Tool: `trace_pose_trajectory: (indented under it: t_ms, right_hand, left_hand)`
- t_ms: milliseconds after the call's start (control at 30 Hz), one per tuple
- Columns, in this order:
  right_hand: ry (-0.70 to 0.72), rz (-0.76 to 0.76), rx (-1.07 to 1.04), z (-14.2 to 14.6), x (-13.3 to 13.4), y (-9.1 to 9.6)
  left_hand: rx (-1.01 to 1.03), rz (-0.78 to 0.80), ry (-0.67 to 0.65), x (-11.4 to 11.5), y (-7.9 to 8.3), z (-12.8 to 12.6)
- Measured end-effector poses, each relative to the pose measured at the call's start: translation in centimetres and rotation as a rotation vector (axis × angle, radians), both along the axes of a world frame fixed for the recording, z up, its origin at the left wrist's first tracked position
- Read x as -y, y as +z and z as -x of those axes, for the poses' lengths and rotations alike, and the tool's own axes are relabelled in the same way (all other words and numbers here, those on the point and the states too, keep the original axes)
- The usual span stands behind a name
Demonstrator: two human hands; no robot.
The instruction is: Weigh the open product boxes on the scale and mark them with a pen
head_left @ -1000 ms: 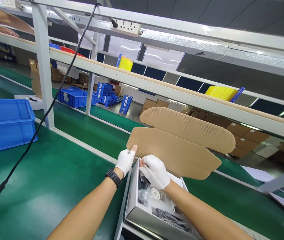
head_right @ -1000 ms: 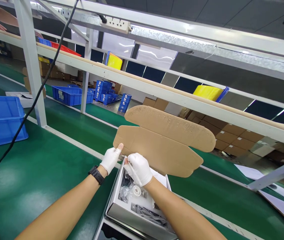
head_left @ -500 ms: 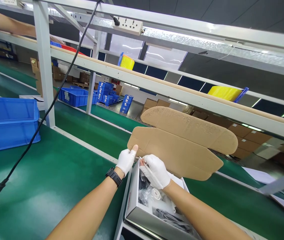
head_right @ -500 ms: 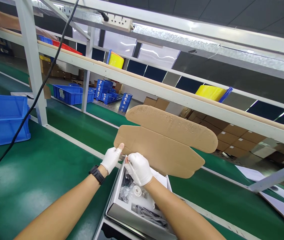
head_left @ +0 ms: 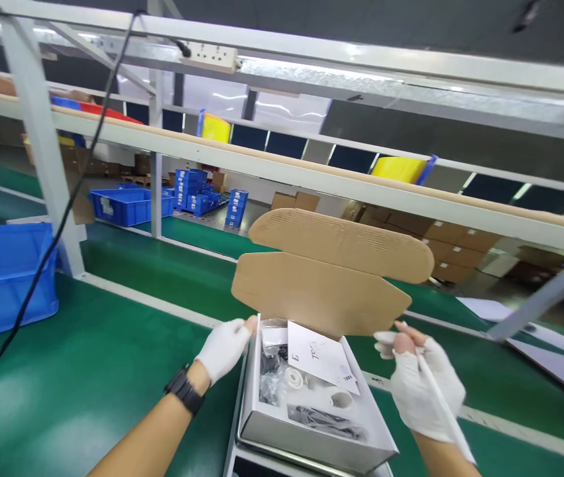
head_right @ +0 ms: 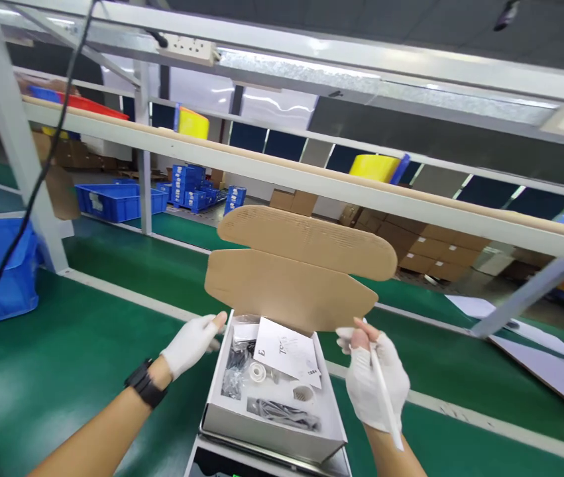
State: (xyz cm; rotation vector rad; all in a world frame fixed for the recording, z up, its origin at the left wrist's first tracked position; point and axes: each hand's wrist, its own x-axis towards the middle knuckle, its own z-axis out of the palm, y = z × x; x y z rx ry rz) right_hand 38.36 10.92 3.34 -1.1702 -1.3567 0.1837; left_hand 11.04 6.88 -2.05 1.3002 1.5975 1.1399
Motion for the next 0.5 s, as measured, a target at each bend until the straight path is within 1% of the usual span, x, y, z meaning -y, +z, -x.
trace_pose_trajectory:
  t_ms: [33,100,133,167,200,233,267,300,333,367,400,433,500]
  right_hand:
    - [-0.029,0.119,0.080,-2.3,0.0,-2.0]
    - [-0.060,0.373,0.274,-6.9,1.0,-7.0]
    - [-0.056,0.488,0.342,-8.9,2.1,-9.7]
    - [-0.054,0.566,0.387,-10.5,3.6,-12.4]
    - [-0.067,0.594,0.410,-11.8,5.5,-14.8]
    - [-0.099,0.586,0.424,-12.5,7.6,-16.9]
    - [-0.120,0.565,0.442,-12.8,9.7,-18.6]
    - [-0.121,0.541,0.464,-12.7,11.5,-19.8]
    - [-0.102,0.521,0.485,-12.3,13.0,-20.6]
    - [-0.073,0.506,0.498,-11.9,14.0,-20.9]
    - [-0.046,0.495,0.500,-11.4,14.6,-21.0]
    - [-0.031,0.485,0.490,-11.1,14.8,-21.0]
    - [-0.037,0.461,0.454,-11.0,14.5,-20.8]
  left_hand:
    - [-0.110,0.031,-0.059,1.0,0.1,-0.1]
    - [-0.259,0.075,-0.161,2.7,0.4,-0.3]
    - [-0.296,0.093,-0.196,3.4,0.5,-0.3]
    - [-0.311,0.109,-0.221,3.9,0.6,-0.2]
    - [-0.313,0.121,-0.237,4.1,0.6,-0.1]
    - [-0.310,0.126,-0.250,4.2,0.6,-0.1]
    - [-0.309,0.118,-0.260,3.9,0.5,-0.1]
    - [-0.313,0.104,-0.268,3.3,0.5,-0.3]
    - [-0.321,0.082,-0.278,2.5,0.4,-0.9]
    - [-0.326,0.065,-0.302,1.4,0.4,-2.0]
    - [-0.323,0.065,-0.342,0.2,0.4,-3.5]
    - [-0.311,0.084,-0.386,-1.1,0.4,-5.6]
    - [-0.261,0.168,-0.487,-3.5,0.5,-11.1]
